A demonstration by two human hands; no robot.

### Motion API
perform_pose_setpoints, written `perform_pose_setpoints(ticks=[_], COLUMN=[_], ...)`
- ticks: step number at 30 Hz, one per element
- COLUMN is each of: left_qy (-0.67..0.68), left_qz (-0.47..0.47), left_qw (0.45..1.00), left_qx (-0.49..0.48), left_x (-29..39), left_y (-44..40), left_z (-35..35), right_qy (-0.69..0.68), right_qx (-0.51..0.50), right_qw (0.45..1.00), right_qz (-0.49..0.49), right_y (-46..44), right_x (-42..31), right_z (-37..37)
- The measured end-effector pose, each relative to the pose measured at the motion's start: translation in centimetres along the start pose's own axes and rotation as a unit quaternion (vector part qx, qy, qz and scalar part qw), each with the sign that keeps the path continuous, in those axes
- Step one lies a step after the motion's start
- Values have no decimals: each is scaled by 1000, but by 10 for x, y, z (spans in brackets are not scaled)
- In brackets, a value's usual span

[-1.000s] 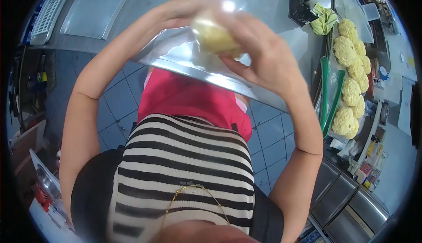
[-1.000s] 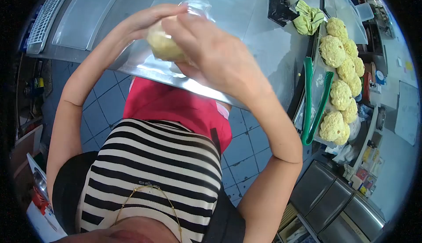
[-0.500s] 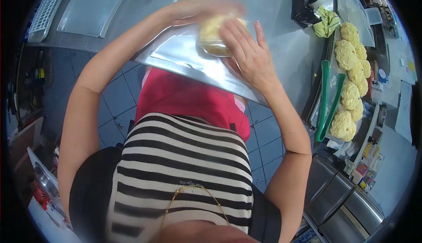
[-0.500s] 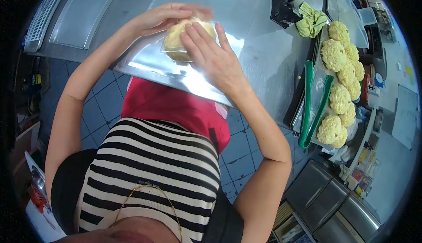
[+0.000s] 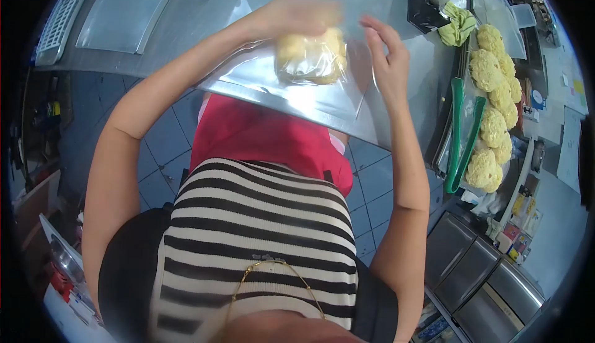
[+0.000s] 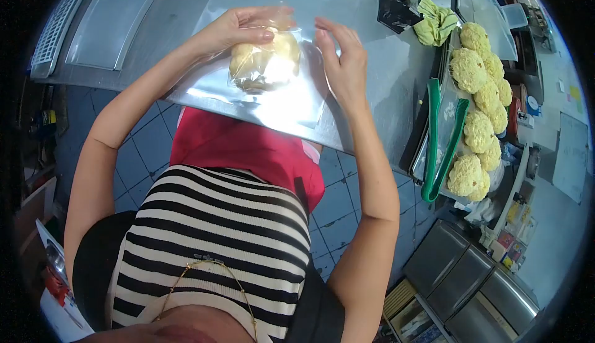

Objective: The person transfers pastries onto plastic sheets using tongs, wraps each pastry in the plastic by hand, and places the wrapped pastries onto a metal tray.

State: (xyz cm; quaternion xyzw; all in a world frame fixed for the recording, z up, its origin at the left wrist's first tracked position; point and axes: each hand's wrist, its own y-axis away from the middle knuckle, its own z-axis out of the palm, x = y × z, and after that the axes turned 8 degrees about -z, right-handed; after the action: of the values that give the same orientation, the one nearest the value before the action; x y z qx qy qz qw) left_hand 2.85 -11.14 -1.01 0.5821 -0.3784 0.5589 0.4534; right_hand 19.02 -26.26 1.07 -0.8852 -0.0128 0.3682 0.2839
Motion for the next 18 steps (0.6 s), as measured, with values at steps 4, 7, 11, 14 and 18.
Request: perform_pose_setpoints(ticks=[4,7,11,14,18], left_qy=[-56,-55,-17,-21,-50], left_qz=[9,1,-92,-100,-53], left_qw=[998,998,996,995,997], left_qx=[26,38,6,13,18], left_x=[-1,-6,-2,1,10], left_y=[2,2,-1,0,4], left_z=[-1,-2,-7,-4,-1], right_qy=[-84,-67,309,242,262], right_qx=[-93,-111,-141,-73,-147], right_qw=[972,980,935,958,938], right_qz=[201,152,-104,-135,-171], right_y=[-15,-20,-24,-17,9], right_x=[8,9,1,-16,-68], right_z=[4,8,11,2,-1])
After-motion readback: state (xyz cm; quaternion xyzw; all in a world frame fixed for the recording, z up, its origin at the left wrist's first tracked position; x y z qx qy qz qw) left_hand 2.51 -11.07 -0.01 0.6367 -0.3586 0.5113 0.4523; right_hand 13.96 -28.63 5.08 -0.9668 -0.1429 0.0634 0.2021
